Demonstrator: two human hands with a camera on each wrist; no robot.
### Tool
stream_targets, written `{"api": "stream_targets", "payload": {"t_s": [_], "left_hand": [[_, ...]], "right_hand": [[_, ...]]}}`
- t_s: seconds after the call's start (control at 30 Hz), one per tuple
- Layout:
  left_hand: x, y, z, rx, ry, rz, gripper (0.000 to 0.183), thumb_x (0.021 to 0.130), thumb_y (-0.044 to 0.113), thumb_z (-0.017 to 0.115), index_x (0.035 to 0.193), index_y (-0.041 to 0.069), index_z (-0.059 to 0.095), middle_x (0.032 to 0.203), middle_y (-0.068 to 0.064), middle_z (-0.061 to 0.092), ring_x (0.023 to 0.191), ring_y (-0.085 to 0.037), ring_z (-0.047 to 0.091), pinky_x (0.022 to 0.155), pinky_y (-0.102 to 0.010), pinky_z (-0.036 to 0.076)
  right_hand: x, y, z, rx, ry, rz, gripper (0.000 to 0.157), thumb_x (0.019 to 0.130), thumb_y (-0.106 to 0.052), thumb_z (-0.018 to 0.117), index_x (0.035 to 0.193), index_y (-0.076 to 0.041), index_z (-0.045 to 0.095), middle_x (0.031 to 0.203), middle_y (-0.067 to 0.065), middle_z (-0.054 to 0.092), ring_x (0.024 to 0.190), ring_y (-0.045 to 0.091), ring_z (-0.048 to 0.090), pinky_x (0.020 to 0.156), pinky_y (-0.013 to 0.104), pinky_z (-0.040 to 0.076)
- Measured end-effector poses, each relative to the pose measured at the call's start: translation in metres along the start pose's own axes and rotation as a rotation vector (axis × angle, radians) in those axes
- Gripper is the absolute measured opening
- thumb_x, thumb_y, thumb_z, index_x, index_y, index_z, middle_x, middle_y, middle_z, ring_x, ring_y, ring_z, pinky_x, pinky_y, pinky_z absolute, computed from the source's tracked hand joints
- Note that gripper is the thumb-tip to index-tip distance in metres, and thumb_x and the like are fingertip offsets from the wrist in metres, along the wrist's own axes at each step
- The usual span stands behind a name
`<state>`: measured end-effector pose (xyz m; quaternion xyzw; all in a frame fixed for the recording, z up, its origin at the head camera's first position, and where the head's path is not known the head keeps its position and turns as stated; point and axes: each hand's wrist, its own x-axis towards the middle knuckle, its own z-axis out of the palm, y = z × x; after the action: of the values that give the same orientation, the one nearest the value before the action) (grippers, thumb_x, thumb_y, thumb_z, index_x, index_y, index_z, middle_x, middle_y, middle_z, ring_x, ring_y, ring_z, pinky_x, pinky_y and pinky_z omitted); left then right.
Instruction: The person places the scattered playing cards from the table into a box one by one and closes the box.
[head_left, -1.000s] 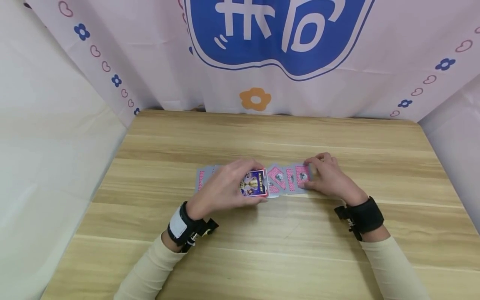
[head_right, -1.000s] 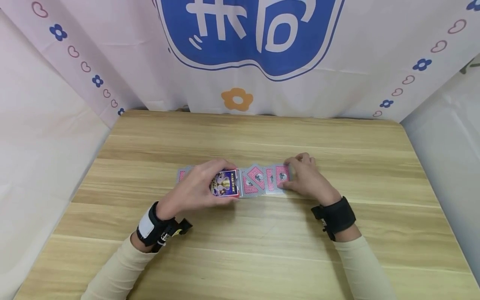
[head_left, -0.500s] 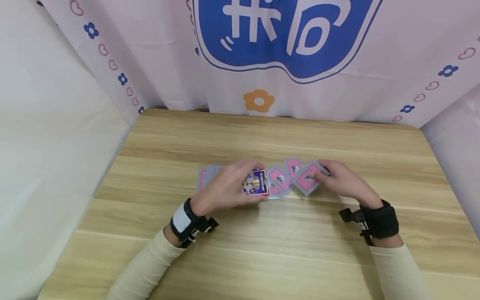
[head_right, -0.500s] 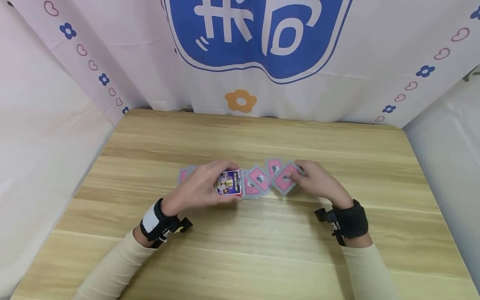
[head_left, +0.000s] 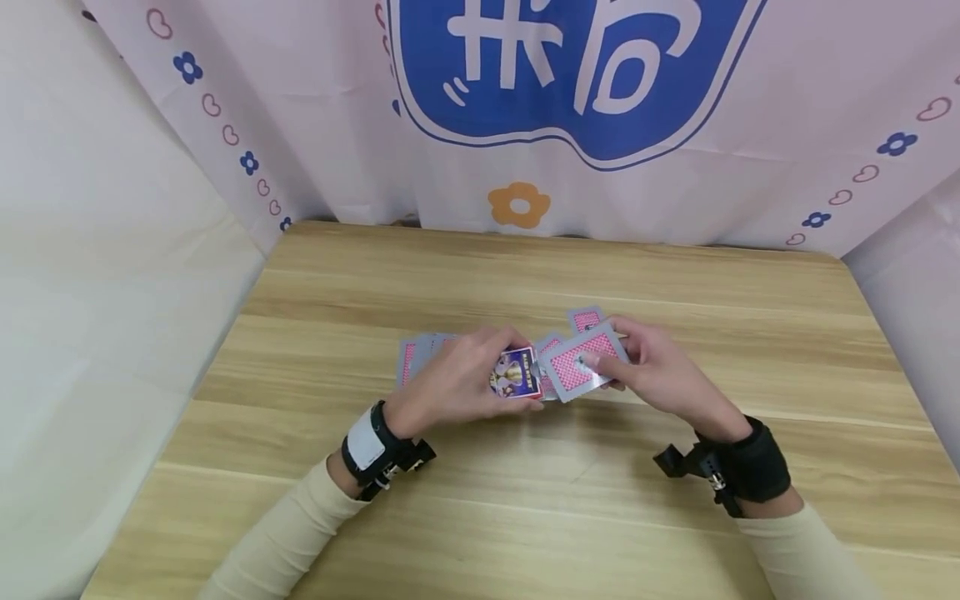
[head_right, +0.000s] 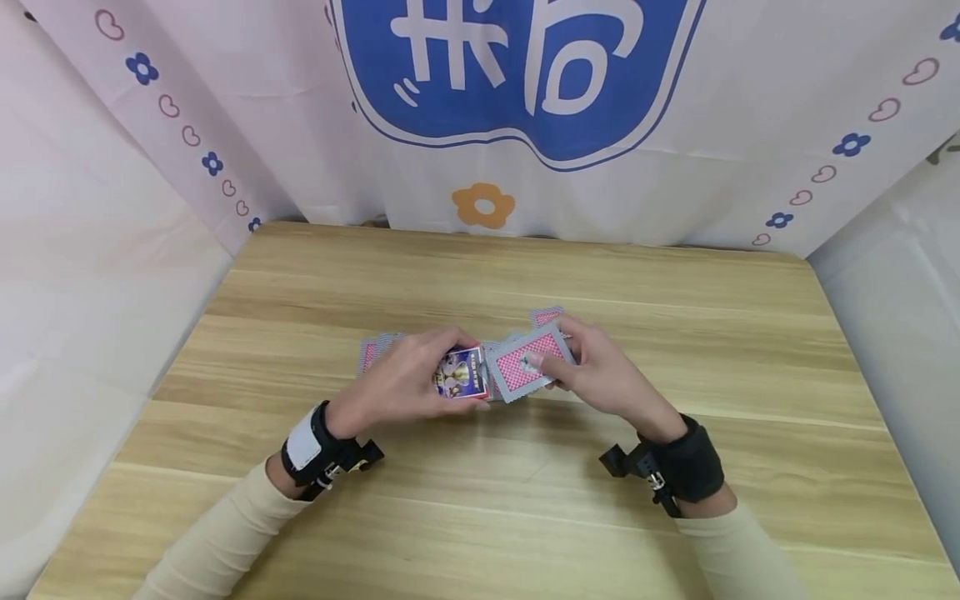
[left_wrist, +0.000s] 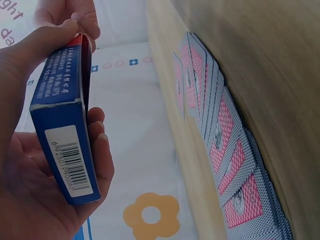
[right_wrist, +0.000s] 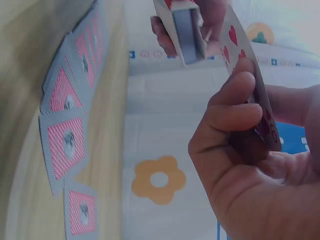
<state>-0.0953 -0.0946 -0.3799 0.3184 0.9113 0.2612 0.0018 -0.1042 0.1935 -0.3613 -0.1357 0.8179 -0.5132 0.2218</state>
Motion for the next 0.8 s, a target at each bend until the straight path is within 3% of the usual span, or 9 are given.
{"api": "stream_targets", "payload": {"t_s": [0.27,0.5,0.8], "left_hand": [[-0.001,0.002,0.004,-0.034,0.006,0.024,0.069,0.081,0.058,0.086,0.130,0.015,0.063,0.110,0.002,0.072,0.085,-0.005,0.063,0.070,-0.019,0.053],[-0.002,0.003,0.005,-0.043,-0.002,0.002,0.071,0.080,0.058,0.086,0.132,0.015,0.063,0.114,0.000,0.073,0.087,-0.007,0.063,0.071,-0.020,0.053],[-0.005,0.002,0.012,-0.057,0.017,0.010,0.071,0.080,0.056,0.088,0.131,0.014,0.062,0.111,0.001,0.073,0.084,-0.007,0.062,0.069,-0.019,0.051]], "right_hand": [[0.003,0.000,0.005,-0.011,-0.026,0.001,0.050,0.104,-0.026,0.068,0.144,-0.001,0.053,0.104,0.012,0.080,0.083,0.019,0.072,0.071,0.028,0.058],[0.002,0.002,0.005,-0.004,-0.037,0.009,0.050,0.105,-0.024,0.066,0.149,-0.004,0.052,0.109,0.012,0.080,0.086,0.014,0.073,0.073,0.026,0.058],[0.002,0.007,0.006,-0.013,-0.052,-0.004,0.048,0.106,-0.018,0.063,0.150,-0.005,0.051,0.113,0.012,0.080,0.093,0.014,0.076,0.081,0.034,0.063]]}}
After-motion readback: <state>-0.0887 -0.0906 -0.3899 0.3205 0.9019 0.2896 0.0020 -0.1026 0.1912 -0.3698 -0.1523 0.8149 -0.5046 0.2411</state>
